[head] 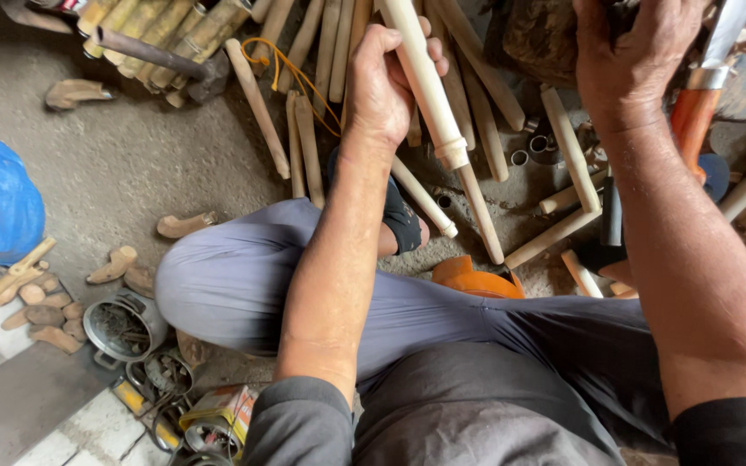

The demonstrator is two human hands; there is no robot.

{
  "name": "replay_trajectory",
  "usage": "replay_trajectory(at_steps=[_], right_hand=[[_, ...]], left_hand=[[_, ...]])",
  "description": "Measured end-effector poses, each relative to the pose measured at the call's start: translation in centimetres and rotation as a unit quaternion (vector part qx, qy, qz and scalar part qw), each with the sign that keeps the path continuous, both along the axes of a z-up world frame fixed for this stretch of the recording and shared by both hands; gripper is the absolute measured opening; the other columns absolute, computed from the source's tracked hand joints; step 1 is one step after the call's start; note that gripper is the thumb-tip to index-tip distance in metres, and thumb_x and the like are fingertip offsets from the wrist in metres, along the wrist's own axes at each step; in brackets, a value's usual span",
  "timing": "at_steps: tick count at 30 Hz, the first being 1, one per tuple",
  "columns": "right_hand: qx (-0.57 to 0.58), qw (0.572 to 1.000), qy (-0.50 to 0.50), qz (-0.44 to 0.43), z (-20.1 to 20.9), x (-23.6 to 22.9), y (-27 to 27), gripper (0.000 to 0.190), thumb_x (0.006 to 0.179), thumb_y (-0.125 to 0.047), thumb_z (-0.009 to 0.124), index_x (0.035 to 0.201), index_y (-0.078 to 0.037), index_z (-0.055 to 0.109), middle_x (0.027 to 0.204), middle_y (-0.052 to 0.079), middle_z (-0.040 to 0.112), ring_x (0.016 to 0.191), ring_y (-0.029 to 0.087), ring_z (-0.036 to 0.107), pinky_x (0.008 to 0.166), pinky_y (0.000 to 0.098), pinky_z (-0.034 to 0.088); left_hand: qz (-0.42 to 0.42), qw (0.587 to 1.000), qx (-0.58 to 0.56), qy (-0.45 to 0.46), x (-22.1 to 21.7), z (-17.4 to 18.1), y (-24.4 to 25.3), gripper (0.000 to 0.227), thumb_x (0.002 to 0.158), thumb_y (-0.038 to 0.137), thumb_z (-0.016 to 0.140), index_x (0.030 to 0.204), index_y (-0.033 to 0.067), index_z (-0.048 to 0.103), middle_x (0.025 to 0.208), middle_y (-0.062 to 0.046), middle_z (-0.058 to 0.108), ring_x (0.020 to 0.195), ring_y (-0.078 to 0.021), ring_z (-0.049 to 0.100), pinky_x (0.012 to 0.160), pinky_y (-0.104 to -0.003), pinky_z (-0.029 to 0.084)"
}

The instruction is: The person sits on the floor and assembles wooden handles by inserting metal ferrules. They use a knife to shave the wood for a better fit and a hammer to secure the ferrules. The person repeatedly tests the fit of the ferrules on the wooden pieces.

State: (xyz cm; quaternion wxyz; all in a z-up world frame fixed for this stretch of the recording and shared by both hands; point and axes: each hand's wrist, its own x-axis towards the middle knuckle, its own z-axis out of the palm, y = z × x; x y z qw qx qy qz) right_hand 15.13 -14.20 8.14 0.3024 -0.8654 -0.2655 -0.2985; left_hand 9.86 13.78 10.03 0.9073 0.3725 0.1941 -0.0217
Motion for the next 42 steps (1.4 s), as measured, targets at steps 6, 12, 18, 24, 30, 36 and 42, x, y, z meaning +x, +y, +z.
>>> replay_trajectory(at_steps=[6,12,18,24,30,36,42], right_hand=[[0.191,0.969,0.155,0.027,4.2,-2.1,1.4,0.048,0.09,0.019,0.076,0.129,-0.005,0.06,0.125,0.01,0.06,0.115,0.022,0.064,0.089,0.034,0.056],[0.351,0.867,0.355,0.011,8.1,-13.9,3.0,0.037,0.103,-0.005,0.086,0.131,0.0,0.062,0.104,-0.001,0.063,0.083,0.005,0.056,0.071,0.0174,0.047],[0.479,0.789,0.369,0.105,10.8,-17.2,4.4,0.043,0.094,0.006,0.078,0.131,-0.002,0.057,0.132,0.006,0.063,0.119,0.011,0.064,0.104,0.0252,0.056],[0.504,0.771,0.37,0.123,12.3,-17.5,3.8,0.045,0.093,0.013,0.074,0.131,-0.003,0.056,0.135,0.01,0.065,0.123,0.014,0.065,0.109,0.0282,0.057],[0.486,0.78,0.38,0.105,11.6,-18.2,2.6,0.043,0.092,0.013,0.075,0.129,-0.001,0.057,0.133,0.012,0.065,0.12,0.016,0.065,0.104,0.0289,0.056],[0.485,0.795,0.341,0.131,11.9,-18.1,2.6,0.041,0.094,0.009,0.077,0.129,0.0,0.057,0.133,0.012,0.063,0.122,0.016,0.064,0.109,0.0294,0.056],[0.418,0.849,0.296,0.13,13.4,-18.3,2.4,0.041,0.092,0.01,0.078,0.126,0.001,0.056,0.129,0.014,0.064,0.115,0.014,0.065,0.099,0.0259,0.058]], left_hand=[[0.104,0.991,-0.061,-0.06,-0.4,3.9,-0.8,0.029,0.096,0.028,0.074,0.109,0.0101,0.055,0.088,-0.001,0.058,0.07,-0.0107,0.056,0.06,-0.031,0.051],[0.23,0.971,-0.036,-0.061,-1.8,7.2,-1.6,0.028,0.096,0.031,0.073,0.099,0.013,0.051,0.079,0.003,0.053,0.062,-0.0077,0.052,0.055,-0.029,0.047],[0.248,0.958,-0.055,-0.131,-3.0,10.9,-3.8,0.021,0.099,0.027,0.062,0.096,0.013,0.047,0.079,0.001,0.05,0.066,-0.0123,0.049,0.063,-0.035,0.046],[0.232,0.946,-0.072,-0.213,-4.8,16.0,-7.3,0.015,0.095,0.025,0.056,0.096,0.0148,0.045,0.085,0.0,0.047,0.071,-0.0137,0.045,0.067,-0.034,0.044],[0.224,0.953,-0.096,-0.178,-5.2,15.3,-7.9,0.028,0.105,0.03,0.061,0.093,0.0118,0.044,0.082,0.002,0.041,0.07,-0.0117,0.042,0.059,-0.031,0.041],[0.242,0.958,-0.029,-0.15,-5.3,15.1,-7.9,0.027,0.1,0.034,0.066,0.094,0.0148,0.048,0.083,0.003,0.045,0.072,-0.0099,0.045,0.059,-0.03,0.042],[0.231,0.96,-0.03,-0.156,-5.3,16.3,-8.5,0.028,0.102,0.031,0.067,0.099,0.0133,0.045,0.085,0.002,0.045,0.074,-0.0106,0.045,0.061,-0.03,0.042]])
